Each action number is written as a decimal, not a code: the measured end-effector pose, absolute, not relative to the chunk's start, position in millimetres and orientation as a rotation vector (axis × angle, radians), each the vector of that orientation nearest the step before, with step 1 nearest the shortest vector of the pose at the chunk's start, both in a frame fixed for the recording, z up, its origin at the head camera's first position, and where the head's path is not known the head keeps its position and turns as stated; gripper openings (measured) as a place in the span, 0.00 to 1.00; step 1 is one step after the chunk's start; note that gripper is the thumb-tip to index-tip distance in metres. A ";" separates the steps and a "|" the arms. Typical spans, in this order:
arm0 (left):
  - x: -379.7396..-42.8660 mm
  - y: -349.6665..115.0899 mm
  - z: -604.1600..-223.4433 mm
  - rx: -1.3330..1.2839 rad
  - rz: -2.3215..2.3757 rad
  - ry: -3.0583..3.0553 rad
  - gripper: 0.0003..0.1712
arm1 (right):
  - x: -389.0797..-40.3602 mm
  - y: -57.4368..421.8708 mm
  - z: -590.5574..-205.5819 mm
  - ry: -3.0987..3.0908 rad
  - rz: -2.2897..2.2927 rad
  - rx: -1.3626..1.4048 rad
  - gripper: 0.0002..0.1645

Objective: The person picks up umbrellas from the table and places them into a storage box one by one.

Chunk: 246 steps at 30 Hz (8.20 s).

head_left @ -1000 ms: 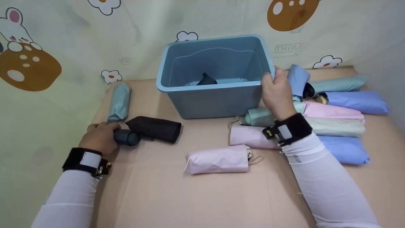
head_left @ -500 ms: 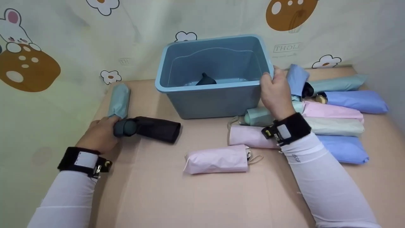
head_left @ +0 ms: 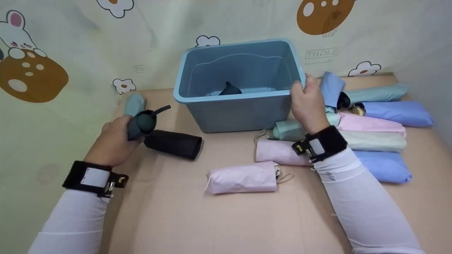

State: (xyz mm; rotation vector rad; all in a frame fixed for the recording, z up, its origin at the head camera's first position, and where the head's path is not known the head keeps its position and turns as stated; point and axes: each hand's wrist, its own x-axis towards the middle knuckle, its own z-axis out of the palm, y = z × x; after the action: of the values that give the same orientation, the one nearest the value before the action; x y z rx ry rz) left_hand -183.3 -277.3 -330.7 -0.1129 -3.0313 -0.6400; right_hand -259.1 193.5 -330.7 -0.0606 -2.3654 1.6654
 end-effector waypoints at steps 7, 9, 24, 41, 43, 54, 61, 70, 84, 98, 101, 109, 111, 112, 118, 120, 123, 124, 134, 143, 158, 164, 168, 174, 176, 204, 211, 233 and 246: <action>-182.0 -268.2 -316.0 -0.141 -0.722 -2.959 0.22 | -257.6 194.2 -330.5 -2.366 1.660 -0.036 0.32; -183.1 -264.0 -311.2 -0.168 -0.749 -2.916 0.23 | -257.5 194.3 -330.4 -2.366 1.656 -0.030 0.32; -194.0 -207.2 -263.6 -0.164 -0.908 -2.726 0.36 | -258.7 193.2 -331.4 -2.357 1.669 -0.015 0.32; -228.0 -147.1 -230.5 -0.212 -1.247 -2.346 0.37 | -261.4 191.1 -335.4 -2.320 1.667 -0.012 0.31; -233.5 -142.5 -231.0 -0.216 -1.263 -2.346 0.37 | -261.1 190.7 -335.5 -2.326 1.670 -0.014 0.32; -251.7 -132.2 -245.6 -0.188 -1.261 -2.442 0.36 | -259.3 188.7 -333.7 -2.341 1.672 -0.026 0.32; -256.3 -134.3 -249.0 -0.184 -1.269 -2.456 0.38 | -258.1 190.1 -332.2 -2.343 1.682 -0.027 0.31; -257.5 -134.5 -253.6 -0.195 -1.301 -2.457 0.40 | -259.8 191.8 -333.8 -2.334 1.663 -0.020 0.31; -262.4 -134.1 -264.5 -0.204 -1.285 -2.469 0.40 | -259.0 190.6 -332.2 -2.359 1.665 -0.034 0.32; -269.8 -127.2 -262.7 -0.235 -1.216 -2.616 0.48 | -255.9 189.8 -334.5 -2.343 1.670 -0.031 0.33; -272.0 -125.0 -260.4 -0.227 -1.169 -2.661 0.49 | -256.0 190.1 -332.8 -2.342 1.672 -0.034 0.33; -279.1 -120.5 -257.9 -0.196 -1.028 -2.783 0.49 | -257.1 191.0 -331.6 -2.349 1.665 -0.048 0.33; -280.7 -119.1 -257.9 -0.203 -0.991 -2.802 0.48 | -257.8 191.2 -332.5 -2.345 1.673 -0.052 0.33; -281.5 -118.4 -257.9 -0.208 -0.968 -2.812 0.48 | -258.1 191.2 -332.6 -2.343 1.676 -0.052 0.33; -285.4 -113.5 -259.1 -0.221 -0.853 -2.880 0.46 | -259.1 191.8 -333.2 -2.341 1.689 -0.047 0.32; -286.6 -111.8 -259.7 -0.228 -0.823 -2.895 0.45 | -258.9 192.0 -333.2 -2.345 1.688 -0.047 0.32; -287.9 -108.4 -260.8 -0.231 -0.779 -2.915 0.45 | -258.3 192.1 -332.7 -2.346 1.683 -0.038 0.32; -288.0 -107.3 -261.2 -0.224 -0.765 -2.924 0.45 | -258.2 192.2 -332.5 -2.347 1.680 -0.034 0.32; -289.9 -100.7 -260.7 -0.199 -0.664 -3.033 0.41 | -260.0 192.3 -334.3 -2.331 1.689 -0.023 0.32; -291.7 -98.1 -262.6 -0.232 -0.597 -3.069 0.38 | -259.5 191.5 -333.8 -2.331 1.692 -0.027 0.32; -293.3 -93.7 -261.6 -0.272 -0.512 -3.153 0.36 | -258.3 192.4 -333.5 -2.343 1.659 -0.007 0.33; -292.6 -91.6 -260.4 -0.242 -0.535 -3.193 0.35 | -259.3 191.9 -334.6 -2.339 1.656 -0.006 0.32; -293.5 -91.5 -260.4 -0.249 -0.528 -3.215 0.34 | -259.1 191.7 -334.3 -2.348 1.659 -0.015 0.32; -296.5 -92.0 -259.3 -0.273 -0.518 -3.255 0.32 | -258.8 190.8 -333.0 -2.352 1.680 -0.032 0.32; -297.5 -91.7 -259.5 -0.278 -0.523 -3.270 0.30 | -258.3 190.9 -332.7 -2.354 1.680 -0.036 0.32; -312.6 -90.9 -260.5 -0.502 -0.220 -3.404 0.23 | -255.9 191.8 -331.2 -2.359 1.661 -0.040 0.33; -308.4 -90.0 -257.7 -0.403 -0.314 -3.436 0.25 | -256.9 192.1 -332.2 -2.367 1.647 -0.064 0.33; -310.4 -86.3 -262.6 -0.308 -0.327 -3.381 0.22 | -256.0 192.3 -332.7 -2.348 1.671 -0.007 0.32; -306.1 -87.1 -263.7 -0.255 -0.485 -3.314 0.23 | -256.0 192.1 -332.6 -2.342 1.667 -0.017 0.32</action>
State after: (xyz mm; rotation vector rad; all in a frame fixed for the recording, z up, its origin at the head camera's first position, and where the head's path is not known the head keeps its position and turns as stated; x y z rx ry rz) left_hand -306.1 -87.1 -263.7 -0.2553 -3.3141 -0.4852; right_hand -256.0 192.1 -332.6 -0.0175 -2.3421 1.6668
